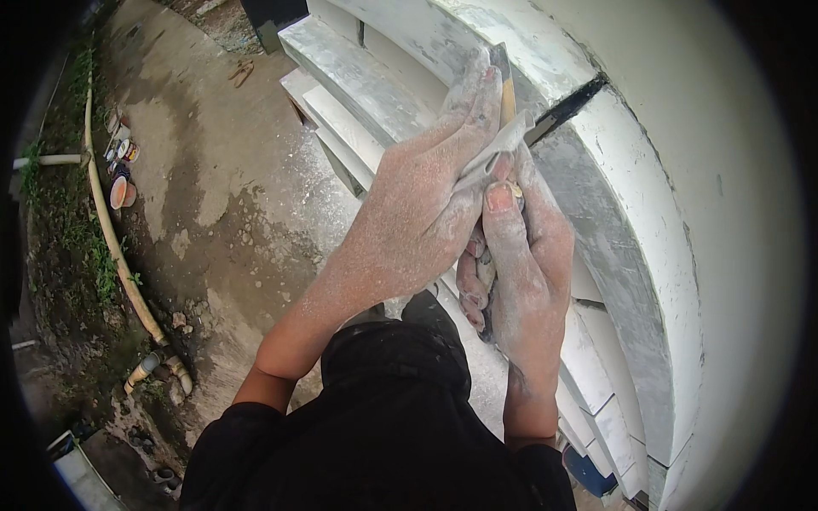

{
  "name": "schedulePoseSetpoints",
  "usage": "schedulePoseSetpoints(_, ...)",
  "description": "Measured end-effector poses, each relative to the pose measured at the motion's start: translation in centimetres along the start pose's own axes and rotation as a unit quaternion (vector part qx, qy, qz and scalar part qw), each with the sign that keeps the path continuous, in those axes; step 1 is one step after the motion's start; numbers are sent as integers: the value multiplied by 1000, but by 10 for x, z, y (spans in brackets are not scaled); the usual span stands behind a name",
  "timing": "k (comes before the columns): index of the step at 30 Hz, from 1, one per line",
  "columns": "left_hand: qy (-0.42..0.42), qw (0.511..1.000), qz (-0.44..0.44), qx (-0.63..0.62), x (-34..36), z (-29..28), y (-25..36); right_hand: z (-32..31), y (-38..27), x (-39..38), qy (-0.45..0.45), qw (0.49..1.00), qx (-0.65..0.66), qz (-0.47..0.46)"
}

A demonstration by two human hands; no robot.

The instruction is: Scrape and smooth the surface of a wall using a putty knife and sandpaper.

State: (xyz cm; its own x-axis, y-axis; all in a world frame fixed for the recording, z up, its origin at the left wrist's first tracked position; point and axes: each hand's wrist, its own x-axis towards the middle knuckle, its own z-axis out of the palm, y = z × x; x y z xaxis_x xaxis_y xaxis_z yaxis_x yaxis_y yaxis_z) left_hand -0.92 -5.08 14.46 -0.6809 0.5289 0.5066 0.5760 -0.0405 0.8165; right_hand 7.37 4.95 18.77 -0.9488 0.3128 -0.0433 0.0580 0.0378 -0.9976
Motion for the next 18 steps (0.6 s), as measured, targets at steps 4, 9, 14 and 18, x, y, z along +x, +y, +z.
schedulePoseSetpoints(4,80,995,-2,55,-4,6,0,1,2,2,-7,1000,-21,0)
schedulePoseSetpoints(9,44,998,-33,-3,6,-6,-4,8,4,15,-4,998,-43,-34)
schedulePoseSetpoints(14,131,987,37,83,-4,11,-7,11,9,4,13,998,-38,-42)
schedulePoseSetpoints(18,72,997,-20,24,-2,-4,-7,16,9,13,-31,999,1,-25)
